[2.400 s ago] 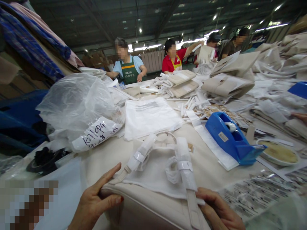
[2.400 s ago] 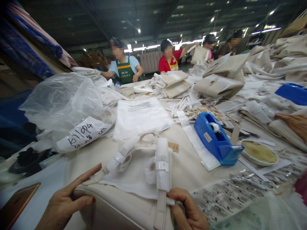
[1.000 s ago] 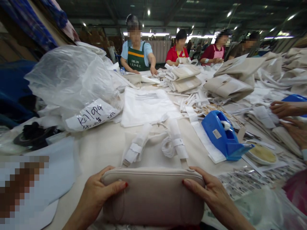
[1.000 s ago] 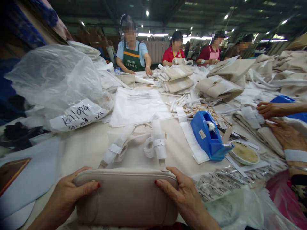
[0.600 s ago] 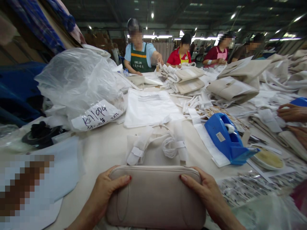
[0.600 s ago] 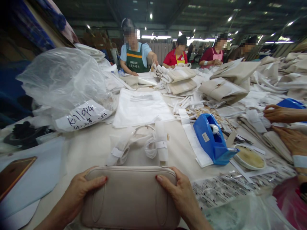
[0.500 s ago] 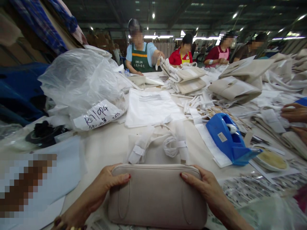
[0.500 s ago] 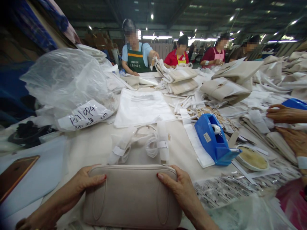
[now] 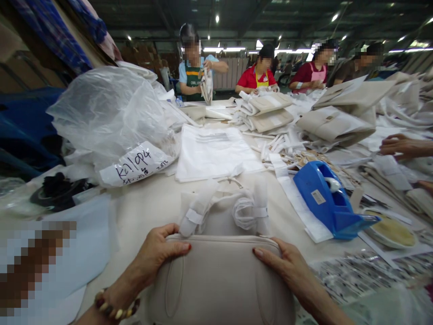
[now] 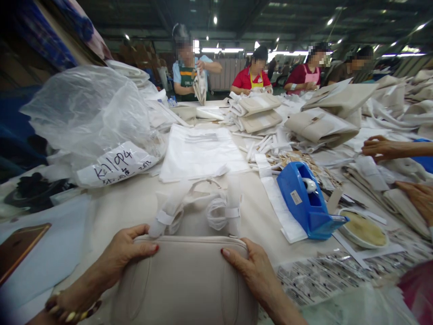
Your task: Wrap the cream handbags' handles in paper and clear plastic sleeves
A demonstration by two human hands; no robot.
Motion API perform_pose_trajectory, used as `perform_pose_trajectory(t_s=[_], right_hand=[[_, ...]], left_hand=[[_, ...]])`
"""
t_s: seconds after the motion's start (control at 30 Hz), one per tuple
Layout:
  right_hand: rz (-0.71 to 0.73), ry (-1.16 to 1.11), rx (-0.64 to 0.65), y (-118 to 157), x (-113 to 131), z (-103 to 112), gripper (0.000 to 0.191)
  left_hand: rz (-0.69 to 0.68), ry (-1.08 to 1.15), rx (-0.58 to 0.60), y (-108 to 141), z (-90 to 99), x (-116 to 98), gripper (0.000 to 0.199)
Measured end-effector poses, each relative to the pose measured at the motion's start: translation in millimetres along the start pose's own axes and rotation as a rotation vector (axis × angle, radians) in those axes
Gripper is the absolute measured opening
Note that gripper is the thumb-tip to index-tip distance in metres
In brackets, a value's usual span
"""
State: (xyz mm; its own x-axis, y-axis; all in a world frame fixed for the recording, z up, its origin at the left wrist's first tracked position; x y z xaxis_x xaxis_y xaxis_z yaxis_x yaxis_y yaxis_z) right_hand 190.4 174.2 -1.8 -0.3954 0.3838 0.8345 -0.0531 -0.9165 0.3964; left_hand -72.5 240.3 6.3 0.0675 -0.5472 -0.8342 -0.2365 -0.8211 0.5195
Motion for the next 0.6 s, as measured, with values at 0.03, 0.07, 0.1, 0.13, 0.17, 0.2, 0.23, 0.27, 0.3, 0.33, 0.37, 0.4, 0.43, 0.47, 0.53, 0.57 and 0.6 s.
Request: perform_pose_trajectory(t_s=[0.03, 0.07, 0.1, 0.13, 0.17, 0.2, 0.23, 0.27, 0.3, 0.33, 0.37, 0.4, 0.43, 0.47, 0.53, 0.57, 0.6], right_hand=[[-0.004, 0.031, -0.015, -4.1, -3.0, 0.0, 0.049], [-0.009, 0.060, -0.025, -8.0, -5.6, -0.1, 0.050], [-0.012, 0.084, -0.029, -11.1, -7.3, -0.4, 0.051], [-0.015, 0.105, -0.026, -13.2, -8.0, -0.7, 0.051], [-0.018, 0.130, -0.023, -14.1, -7.6, -0.6, 0.051], [-0.020, 0.167, -0.025, -13.8, -5.8, 0.6, 0.051], [-0.022, 0.220, -0.039, -12.4, -2.9, 3.2, 0.051], [-0.025, 0.286, -0.058, -10.1, 0.8, 6.4, 0.050], [-0.030, 0.361, -0.082, -7.3, 4.9, 10.2, 0.049], [-0.038, 0.434, -0.108, -4.4, 9.0, 14.2, 0.048], [-0.044, 0.491, -0.138, -1.8, 13.3, 18.4, 0.048], [-0.047, 0.524, -0.171, 0.4, 17.6, 22.5, 0.051], [-0.043, 0.533, -0.203, 1.9, 22.1, 26.0, 0.056], [-0.026, 0.528, -0.235, 2.7, 27.4, 28.6, 0.061], [0.035, 0.508, -0.291, 2.8, 40.2, 30.1, 0.071], [0.060, 0.506, -0.309, 2.3, 46.1, 28.3, 0.072], [0.073, 0.508, -0.321, 1.5, 50.9, 25.1, 0.071]], left_hand=[[-0.005, 0.049, -0.066, -3.5, 5.0, 6.3, 0.043], [-0.008, 0.075, -0.104, -6.7, 8.1, 10.9, 0.043], [-0.003, 0.080, -0.117, -9.4, 9.5, 13.7, 0.043], [0.005, 0.055, -0.106, -11.4, 9.2, 13.8, 0.043], [0.003, -0.001, -0.084, -12.3, 8.1, 10.4, 0.043], [-0.011, -0.084, -0.062, -12.0, 6.8, 3.8, 0.044], [-0.039, -0.188, -0.052, -10.3, 5.6, -5.3, 0.047], [-0.081, -0.303, -0.060, -7.4, 4.5, -16.3, 0.051], [-0.132, -0.417, -0.080, -3.5, 2.6, -28.1, 0.057], [-0.188, -0.517, -0.103, 1.0, -1.1, -39.7, 0.063], [-0.246, -0.595, -0.123, 5.4, -6.8, -50.1, 0.068], [-0.300, -0.654, -0.132, 9.1, -14.5, -58.6, 0.073], [-0.346, -0.703, -0.139, 11.6, -23.0, -64.8, 0.075], [-0.372, -0.754, -0.159, 12.3, -30.4, -68.5, 0.073], [-0.365, -0.872, -0.266, 9.4, -37.5, -70.8, 0.060], [-0.348, -0.924, -0.336, 6.9, -37.7, -70.8, 0.053], [-0.336, -0.956, -0.400, 4.4, -36.8, -70.6, 0.047]])
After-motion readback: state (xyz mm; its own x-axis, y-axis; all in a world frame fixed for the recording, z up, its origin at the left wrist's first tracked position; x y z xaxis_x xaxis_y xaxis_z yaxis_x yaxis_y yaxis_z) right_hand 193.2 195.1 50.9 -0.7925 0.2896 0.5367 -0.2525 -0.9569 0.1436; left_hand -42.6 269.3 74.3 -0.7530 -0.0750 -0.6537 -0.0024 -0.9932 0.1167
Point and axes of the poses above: each hand's wrist, its own y-axis away from the middle knuckle, its own z-axis out of the back of the hand, x = y × z, the point moved 9 cm from there along -y, towards the middle knuckle, and after that the axes turned 12 degrees about y, right-handed, at the moved point
